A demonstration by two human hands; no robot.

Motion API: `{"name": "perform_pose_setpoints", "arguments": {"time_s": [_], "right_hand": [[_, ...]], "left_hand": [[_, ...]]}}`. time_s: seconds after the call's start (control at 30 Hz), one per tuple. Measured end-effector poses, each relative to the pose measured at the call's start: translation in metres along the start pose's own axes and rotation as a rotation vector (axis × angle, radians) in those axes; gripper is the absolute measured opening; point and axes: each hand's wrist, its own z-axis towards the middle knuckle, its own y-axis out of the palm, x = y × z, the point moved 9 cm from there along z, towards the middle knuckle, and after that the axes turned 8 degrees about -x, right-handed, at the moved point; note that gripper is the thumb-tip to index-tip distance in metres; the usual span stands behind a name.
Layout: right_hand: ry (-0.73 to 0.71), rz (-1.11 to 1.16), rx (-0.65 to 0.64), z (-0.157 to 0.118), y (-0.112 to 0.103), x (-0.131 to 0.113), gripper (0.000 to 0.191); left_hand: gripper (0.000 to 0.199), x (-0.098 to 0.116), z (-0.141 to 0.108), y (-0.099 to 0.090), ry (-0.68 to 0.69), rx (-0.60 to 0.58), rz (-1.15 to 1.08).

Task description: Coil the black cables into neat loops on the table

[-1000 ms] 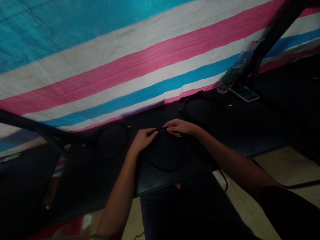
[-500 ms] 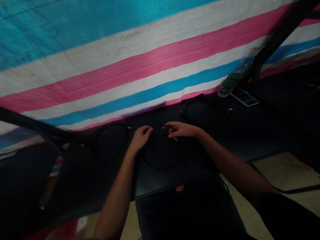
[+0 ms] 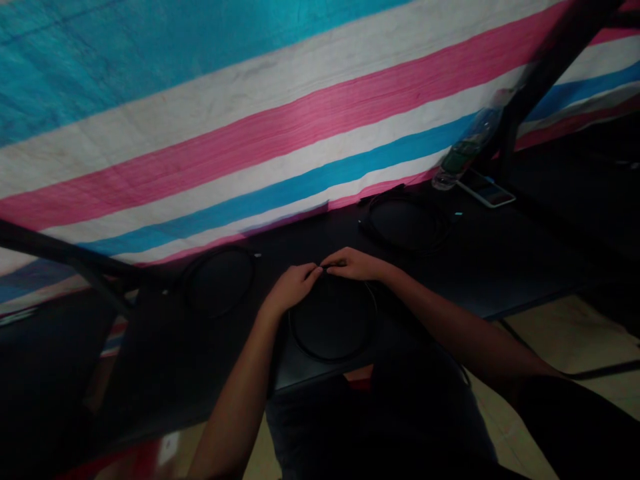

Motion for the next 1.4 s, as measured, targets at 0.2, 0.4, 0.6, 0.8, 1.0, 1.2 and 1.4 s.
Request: {"name": "perform_pose_setpoints", "arguments": {"time_s": [0.2, 0.4, 0.6, 0.8, 1.0, 1.2, 1.4], "right_hand": [[0.142, 0.126, -0.073, -0.01, -0.004, 0.008, 0.033], [0.133, 0.071, 0.045, -0.017, -0.031, 0.004, 0.031], [0.151, -0.001, 0.063, -0.01, -0.022, 0.004, 0.032], [0.11, -0.059, 0.099, -0.004, -0.016, 0.0, 0.028], [0.251, 0.009, -0.107, -0.02, -0.018, 0.017, 0.054], [0.331, 0.049, -0.124, -0.027, -0.023, 0.03, 0.026], [0.351, -0.204, 0.193, -0.016, -0.039, 0.024, 0.032]], "left_hand": [[0.039, -0.028, -0.001, -0.029, -0.092, 0.218, -0.13], [0.04, -0.058, -0.007, -0.033, -0.189, 0.265, -0.481], [0.039, -0.043, -0.005, 0.0, -0.197, 0.038, -0.855], [0.04, -0.038, 0.003, 0.014, -0.228, 0.055, -1.032], [0.035, -0.061, -0.005, -0.016, -0.273, 0.311, -1.043], [0.032, -0.069, -0.01, -0.025, -0.274, 0.368, -1.027], [0.022, -0.067, -0.007, -0.015, -0.237, 0.216, -0.887]]}}
